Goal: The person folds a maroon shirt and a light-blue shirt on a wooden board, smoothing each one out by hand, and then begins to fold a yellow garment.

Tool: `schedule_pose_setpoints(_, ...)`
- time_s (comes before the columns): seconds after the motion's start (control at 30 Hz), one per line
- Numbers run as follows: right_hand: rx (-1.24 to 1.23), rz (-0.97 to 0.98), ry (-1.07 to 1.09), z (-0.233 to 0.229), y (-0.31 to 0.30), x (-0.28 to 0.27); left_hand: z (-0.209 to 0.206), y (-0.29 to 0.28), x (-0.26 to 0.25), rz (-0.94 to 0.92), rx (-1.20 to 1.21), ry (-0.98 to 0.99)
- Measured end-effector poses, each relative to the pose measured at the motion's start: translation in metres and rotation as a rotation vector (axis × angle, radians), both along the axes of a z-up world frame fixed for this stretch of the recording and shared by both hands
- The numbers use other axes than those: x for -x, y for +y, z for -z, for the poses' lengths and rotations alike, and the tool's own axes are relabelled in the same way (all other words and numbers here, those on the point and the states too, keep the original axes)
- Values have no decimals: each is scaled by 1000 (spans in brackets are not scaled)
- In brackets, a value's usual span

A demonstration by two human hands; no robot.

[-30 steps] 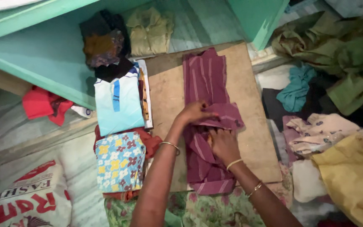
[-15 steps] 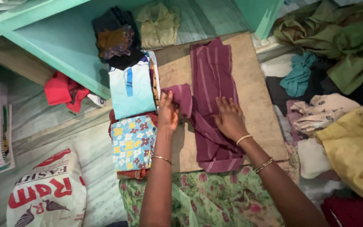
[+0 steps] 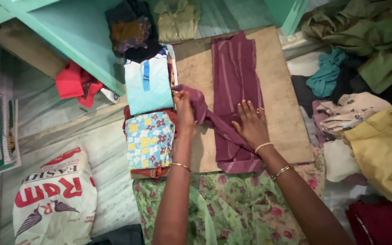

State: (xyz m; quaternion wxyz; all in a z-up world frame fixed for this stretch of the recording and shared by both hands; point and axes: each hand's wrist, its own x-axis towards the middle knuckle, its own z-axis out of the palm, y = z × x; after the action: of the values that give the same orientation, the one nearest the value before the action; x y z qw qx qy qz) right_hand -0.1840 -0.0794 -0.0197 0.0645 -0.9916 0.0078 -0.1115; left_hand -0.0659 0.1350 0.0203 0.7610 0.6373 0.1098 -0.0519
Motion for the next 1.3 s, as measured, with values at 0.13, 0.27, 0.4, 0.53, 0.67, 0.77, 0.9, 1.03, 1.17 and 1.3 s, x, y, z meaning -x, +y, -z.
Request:
schedule_pose_setpoints(0.13, -24, 20, 13, -3, 9, 1, -17, -37, 29, -83, -674, -504)
schedule_pose_setpoints(0.27, -487, -37, -153, 8, 1, 3, -19, -85, 66, 166, -745, -769)
schedule_pose_setpoints(0.4, -1175, 230, -323, 18, -32, -1, -10, -114, 73, 258, -690, -663)
schedule_pose_setpoints(0.53, -1244, 195, -367, 10, -55, 9, -7, -117, 65, 467, -1204, -353)
schedule_pose_setpoints(0.67, -1155, 280, -215, -2, -46, 24, 0, -116, 55, 479, -1289, -351)
schedule_pose_setpoints(0.77, -956, 174, -234, -6, -44, 26, 3, -115, 48, 510, -1301, -330)
schedule_pose_setpoints(0.9, -567, 38, -352, 4, -41, 22, 7, -106, 43, 526, -1266, -287)
schedule_pose_setpoints(1.03, -410, 102, -262, 8, -34, 21, 20, -104, 40, 502, -1300, -285)
schedule_pose_setpoints(1.17, -304, 149, -241, 4, -29, 26, 23, -102, 40, 493, -1262, -309)
schedule_pose_setpoints(1.3, -285, 170, -215, -5, -27, 25, 15, -99, 36, 530, -1215, -268)
